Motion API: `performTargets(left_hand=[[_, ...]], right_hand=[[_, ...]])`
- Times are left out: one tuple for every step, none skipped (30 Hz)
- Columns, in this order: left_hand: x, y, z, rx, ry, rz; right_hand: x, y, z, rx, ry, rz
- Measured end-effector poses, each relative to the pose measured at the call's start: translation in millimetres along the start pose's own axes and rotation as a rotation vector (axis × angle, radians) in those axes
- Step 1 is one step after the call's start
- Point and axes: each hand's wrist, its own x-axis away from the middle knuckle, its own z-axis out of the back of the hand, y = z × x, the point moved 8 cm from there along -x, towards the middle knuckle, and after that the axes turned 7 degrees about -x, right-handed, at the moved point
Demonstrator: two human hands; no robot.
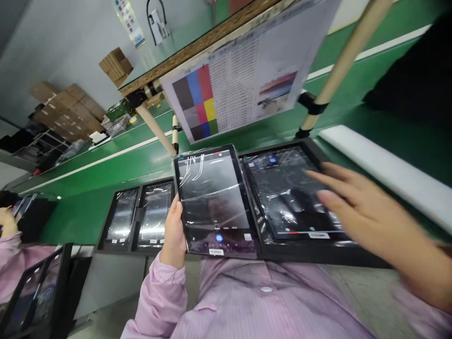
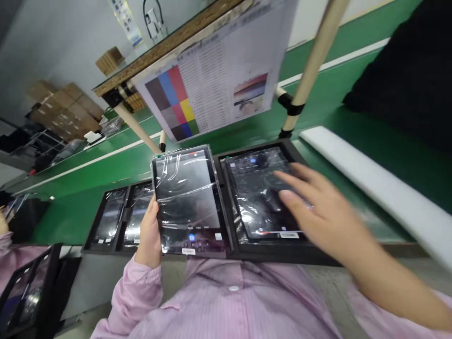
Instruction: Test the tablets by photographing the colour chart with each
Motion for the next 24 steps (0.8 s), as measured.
performTargets(left_hand=[[3,-2,-2.4,-0.006,-0.008,-0.010],[7,-4,-5.1,-0.009,-0.016,-0.024],[11,-6,-7.9,-0.009,-0.026,-0.038],[15,-8,-10.5,-0.004,-0.036,-0.050],[18,-10,-12.7,0.007,-0.042,-0.057],[21,-12,-14.4,0.024,-0.048,-0.059],[23,-14,-16.2,0.045,-0.058,-0.054],[24,-16,-18.2,0.065,-0.075,-0.044],[25,-17,-20.0,0.081,-0.093,-0.032],[26,-19,-21.5,0.093,-0.108,-0.023],[26,-20,-22.3,0.100,-0.116,-0.017],[26,-21,-22.3,0.103,-0.114,-0.017],[26,-21,-21.2,0.104,-0.099,-0.020],[25,-22,-19.6,0.104,-0.075,-0.023],[25,-22,-17.8,0.103,-0.052,-0.023],[25,-23,-16.4,0.101,-0.034,-0.022],[26,-24,-15.5,0.098,-0.024,-0.019],[26,-25,-15.3,0.096,-0.025,-0.013],[26,-25,-15.6,0.093,-0.035,-0.008],[27,-25,-16.0,0.090,-0.047,-0.003],[27,-25,-15.7,0.087,-0.051,0.002],[28,-25,-14.9,0.084,-0.043,0.006],[29,-24,-13.7,0.081,-0.025,0.009],[31,-23,-12.8,0.078,-0.004,0.009]], right_hand=[[-5,-28,-7,-0.131,-0.030,0.044],[-9,-55,-18,-0.232,-0.122,0.120],[-11,-76,-28,-0.311,-0.184,0.186],[-12,-91,-32,-0.367,-0.195,0.246],[-13,-102,-35,-0.403,-0.188,0.304],[-13,-109,-36,-0.421,-0.163,0.350],[-13,-113,-37,-0.425,-0.134,0.389],[-13,-114,-36,-0.424,-0.105,0.417],[-14,-115,-36,-0.420,-0.081,0.432],[-14,-114,-36,-0.418,-0.061,0.437],[-15,-112,-37,-0.420,-0.047,0.430],[-16,-109,-39,-0.425,-0.037,0.413],[-18,-107,-41,-0.431,-0.033,0.395],[-19,-105,-42,-0.435,-0.031,0.378],[-20,-105,-43,-0.439,-0.034,0.369],[-21,-105,-44,-0.444,-0.033,0.369],[-21,-106,-42,-0.449,-0.027,0.377],[-21,-109,-40,-0.453,-0.016,0.395],[-20,-111,-37,-0.453,-0.008,0.412],[-19,-113,-34,-0.448,-0.003,0.428],[-18,-114,-31,-0.437,0.000,0.441],[-18,-115,-29,-0.423,0.000,0.446],[-17,-115,-29,-0.409,-0.005,0.445],[-17,-114,-29,-0.397,-0.015,0.438]])
